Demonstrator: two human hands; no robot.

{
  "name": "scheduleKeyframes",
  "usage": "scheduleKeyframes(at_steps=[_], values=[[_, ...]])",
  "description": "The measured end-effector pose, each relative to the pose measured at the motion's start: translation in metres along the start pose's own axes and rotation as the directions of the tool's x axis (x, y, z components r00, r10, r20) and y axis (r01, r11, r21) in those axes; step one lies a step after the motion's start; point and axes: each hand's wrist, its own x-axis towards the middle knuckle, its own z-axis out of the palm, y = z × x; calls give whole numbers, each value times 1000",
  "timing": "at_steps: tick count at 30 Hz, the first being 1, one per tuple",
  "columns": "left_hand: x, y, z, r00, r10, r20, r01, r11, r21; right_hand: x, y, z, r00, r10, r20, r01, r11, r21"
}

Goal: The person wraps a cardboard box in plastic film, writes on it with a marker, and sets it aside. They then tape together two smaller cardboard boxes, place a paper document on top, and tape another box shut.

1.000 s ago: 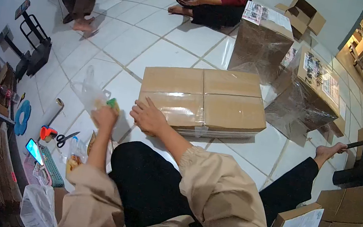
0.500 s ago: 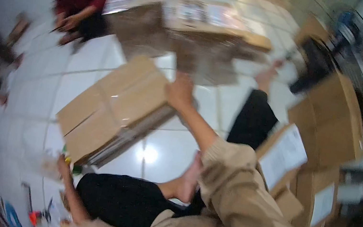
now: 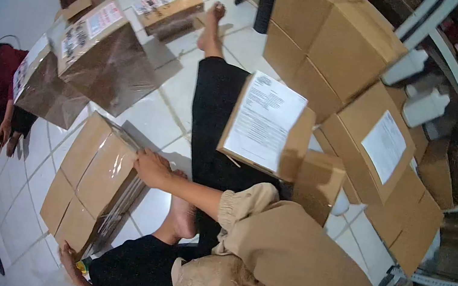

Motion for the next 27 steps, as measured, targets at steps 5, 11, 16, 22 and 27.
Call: scheduleKeyframes(at_steps=[5, 11, 16, 22, 27], values=[[-91, 97, 165, 681, 728, 83, -664, 566, 489, -117, -13, -74, 940, -336, -56, 325, 934, -149], [-320, 88, 417, 318, 174, 932, -423, 906, -25, -248, 42, -232, 480, -599, -641, 330, 800, -501], [-424, 22, 483, -8, 317, 948, -689, 685, -236, -334, 183, -238, 279, 210, -937, -47, 978, 205], [-435, -21, 495, 68, 229, 971, -816, 573, -78, -367, 402, -195, 648, 25, -761, 129, 981, 143], [-435, -28, 496, 138, 205, 969, -735, 677, -39, -346, 285, -207, 654, 612, -444, 197, 429, 882]])
